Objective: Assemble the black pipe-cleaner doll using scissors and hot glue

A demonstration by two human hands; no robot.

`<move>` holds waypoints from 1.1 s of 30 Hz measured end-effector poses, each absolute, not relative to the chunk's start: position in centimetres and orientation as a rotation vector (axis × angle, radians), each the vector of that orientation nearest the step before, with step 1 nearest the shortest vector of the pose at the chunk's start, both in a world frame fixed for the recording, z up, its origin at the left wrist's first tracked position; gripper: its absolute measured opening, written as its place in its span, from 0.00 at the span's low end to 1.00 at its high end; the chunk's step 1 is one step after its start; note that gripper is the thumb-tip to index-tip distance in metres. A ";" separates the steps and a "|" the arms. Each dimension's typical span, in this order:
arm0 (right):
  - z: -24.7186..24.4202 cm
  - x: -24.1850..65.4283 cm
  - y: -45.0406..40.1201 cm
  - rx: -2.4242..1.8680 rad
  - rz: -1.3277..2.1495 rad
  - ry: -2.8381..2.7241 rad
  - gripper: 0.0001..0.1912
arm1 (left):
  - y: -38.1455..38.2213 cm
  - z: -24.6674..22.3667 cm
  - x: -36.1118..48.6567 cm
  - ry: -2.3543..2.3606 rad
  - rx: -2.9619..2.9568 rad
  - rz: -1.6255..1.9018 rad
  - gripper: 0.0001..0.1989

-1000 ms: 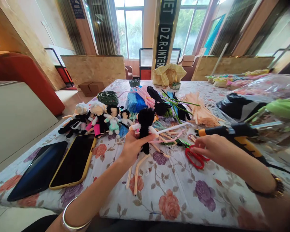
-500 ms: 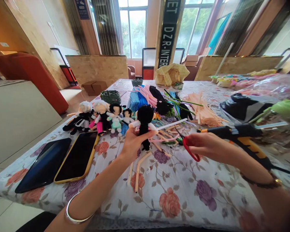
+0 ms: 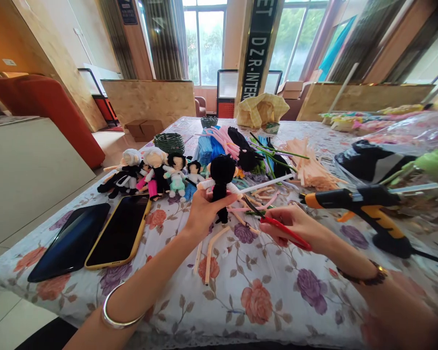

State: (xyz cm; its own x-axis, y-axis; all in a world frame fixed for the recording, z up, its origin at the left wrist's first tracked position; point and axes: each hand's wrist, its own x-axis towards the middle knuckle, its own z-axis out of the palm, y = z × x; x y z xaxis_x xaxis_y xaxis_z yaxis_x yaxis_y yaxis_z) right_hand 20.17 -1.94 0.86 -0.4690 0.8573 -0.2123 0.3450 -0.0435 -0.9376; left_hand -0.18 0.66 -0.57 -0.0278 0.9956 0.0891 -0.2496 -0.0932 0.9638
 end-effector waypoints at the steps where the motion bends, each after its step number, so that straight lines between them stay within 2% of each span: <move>1: 0.8 20.2 -1.9 -1.276 1.537 -1.795 0.17 | 0.6 -0.5 -0.2 0.984 1.078 1.396 0.17; 11: 0.5 20.5 -1.4 -1.301 1.514 -1.858 0.21 | 0.4 -0.4 -0.1 1.006 1.119 1.318 0.13; 19: 0.3 21.7 -0.8 -1.305 1.455 -1.946 0.19 | 0.5 -0.3 -0.2 1.026 1.077 1.306 0.13; 27: 0.3 20.8 -1.3 -1.290 1.463 -1.908 0.16 | 0.3 -0.4 0.1 1.005 1.095 1.306 0.19; 33: 0.3 21.9 -0.8 -1.319 1.460 -1.971 0.17 | 0.4 -0.3 -0.1 1.013 1.134 1.312 0.15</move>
State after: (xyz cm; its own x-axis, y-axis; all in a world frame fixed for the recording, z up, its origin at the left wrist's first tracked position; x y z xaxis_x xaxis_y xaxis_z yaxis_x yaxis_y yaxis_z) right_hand 21.86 -0.75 0.32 -0.5027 0.8321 -0.2343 0.4667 0.0330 -0.8838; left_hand -0.09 0.40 -0.34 0.0303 0.9972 0.0681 -0.1858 -0.0613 0.9807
